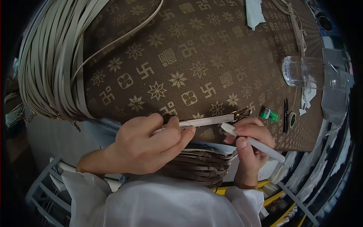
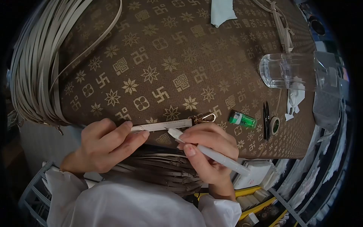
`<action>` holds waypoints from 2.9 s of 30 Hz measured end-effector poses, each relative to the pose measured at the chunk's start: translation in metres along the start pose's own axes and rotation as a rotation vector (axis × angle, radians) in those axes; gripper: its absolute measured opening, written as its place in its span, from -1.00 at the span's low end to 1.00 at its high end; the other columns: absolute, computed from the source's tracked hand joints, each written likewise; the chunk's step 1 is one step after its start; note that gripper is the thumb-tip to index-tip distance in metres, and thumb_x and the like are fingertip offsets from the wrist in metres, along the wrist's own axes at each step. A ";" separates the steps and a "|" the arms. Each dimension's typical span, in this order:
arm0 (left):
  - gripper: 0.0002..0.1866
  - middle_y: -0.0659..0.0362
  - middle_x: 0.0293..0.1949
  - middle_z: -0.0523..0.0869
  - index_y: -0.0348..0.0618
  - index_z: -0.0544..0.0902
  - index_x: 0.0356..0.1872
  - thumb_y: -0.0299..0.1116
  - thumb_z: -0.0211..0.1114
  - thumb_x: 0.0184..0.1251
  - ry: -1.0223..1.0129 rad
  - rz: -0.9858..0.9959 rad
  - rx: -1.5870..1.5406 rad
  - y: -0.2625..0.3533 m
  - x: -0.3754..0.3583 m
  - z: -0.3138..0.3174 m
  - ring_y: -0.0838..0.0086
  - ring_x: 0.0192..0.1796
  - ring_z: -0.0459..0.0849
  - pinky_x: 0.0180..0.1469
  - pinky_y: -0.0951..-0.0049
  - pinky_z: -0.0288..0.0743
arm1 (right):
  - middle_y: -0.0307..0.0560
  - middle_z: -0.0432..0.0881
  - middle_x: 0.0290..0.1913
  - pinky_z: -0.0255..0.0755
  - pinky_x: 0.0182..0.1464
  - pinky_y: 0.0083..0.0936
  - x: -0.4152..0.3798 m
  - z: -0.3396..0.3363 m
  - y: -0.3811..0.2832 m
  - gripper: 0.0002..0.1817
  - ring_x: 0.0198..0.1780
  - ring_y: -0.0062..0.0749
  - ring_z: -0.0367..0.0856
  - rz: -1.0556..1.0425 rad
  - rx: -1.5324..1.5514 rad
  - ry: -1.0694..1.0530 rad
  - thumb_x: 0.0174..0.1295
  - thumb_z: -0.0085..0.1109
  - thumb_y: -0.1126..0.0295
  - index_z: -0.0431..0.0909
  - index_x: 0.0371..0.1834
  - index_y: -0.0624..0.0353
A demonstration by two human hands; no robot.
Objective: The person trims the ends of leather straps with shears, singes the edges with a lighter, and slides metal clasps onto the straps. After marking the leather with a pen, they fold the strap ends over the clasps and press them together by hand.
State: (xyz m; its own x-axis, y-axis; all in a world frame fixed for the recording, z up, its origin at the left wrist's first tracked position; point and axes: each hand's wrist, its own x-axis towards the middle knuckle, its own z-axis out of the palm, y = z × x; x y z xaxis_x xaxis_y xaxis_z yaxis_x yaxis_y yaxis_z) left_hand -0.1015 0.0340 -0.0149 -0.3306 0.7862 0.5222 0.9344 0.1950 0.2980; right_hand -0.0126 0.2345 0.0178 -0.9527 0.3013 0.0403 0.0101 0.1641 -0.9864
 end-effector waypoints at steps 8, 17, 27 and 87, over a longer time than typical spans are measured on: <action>-0.78 0.16 -0.43 0.51 -0.10 0.66 -0.32 -0.50 0.34 -0.09 0.036 -0.032 -0.026 0.002 -0.003 0.004 0.60 -0.67 0.26 -0.69 0.71 0.17 | -0.06 0.55 -0.60 0.36 -0.56 -0.66 0.000 0.000 0.007 -0.84 -0.60 -0.45 0.52 -0.093 -0.210 -0.113 -0.13 0.24 0.60 0.46 -0.48 0.27; -0.93 0.20 -0.53 0.44 -0.25 0.61 -0.56 -0.51 0.30 -0.15 0.100 -0.061 -0.028 0.002 0.001 0.007 0.61 -0.65 0.30 -0.74 0.68 0.01 | -0.03 0.56 -0.56 0.40 -0.61 -0.61 -0.001 0.010 0.006 -0.84 -0.58 -0.40 0.56 -0.136 -0.243 -0.146 -0.11 0.24 0.59 0.45 -0.47 0.26; -0.93 0.20 -0.55 0.44 -0.25 0.62 -0.53 -0.50 0.26 -0.11 0.072 -0.040 -0.013 0.002 0.002 0.006 0.61 -0.64 0.32 -0.70 0.70 0.02 | 0.03 0.55 -0.56 0.46 -0.54 -0.60 0.003 0.010 0.006 -0.82 -0.56 -0.43 0.56 -0.166 -0.318 -0.264 0.01 0.18 0.51 0.37 -0.42 0.30; -0.91 0.17 -0.52 0.45 -0.23 0.62 -0.44 -0.49 0.26 -0.02 0.000 -0.022 0.023 0.005 0.001 0.004 0.61 -0.65 0.28 -0.70 0.69 0.09 | -0.05 0.55 -0.59 0.38 -0.47 -0.62 -0.005 0.014 0.005 -0.87 -0.55 -0.53 0.47 -0.052 -0.258 -0.173 0.10 0.09 0.48 0.35 -0.43 0.29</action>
State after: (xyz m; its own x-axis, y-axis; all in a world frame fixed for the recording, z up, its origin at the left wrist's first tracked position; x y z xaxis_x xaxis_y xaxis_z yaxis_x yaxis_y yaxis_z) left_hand -0.0970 0.0383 -0.0157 -0.3516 0.7812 0.5159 0.9296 0.2261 0.2912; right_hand -0.0123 0.2213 0.0105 -0.9913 0.1252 0.0405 0.0152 0.4143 -0.9100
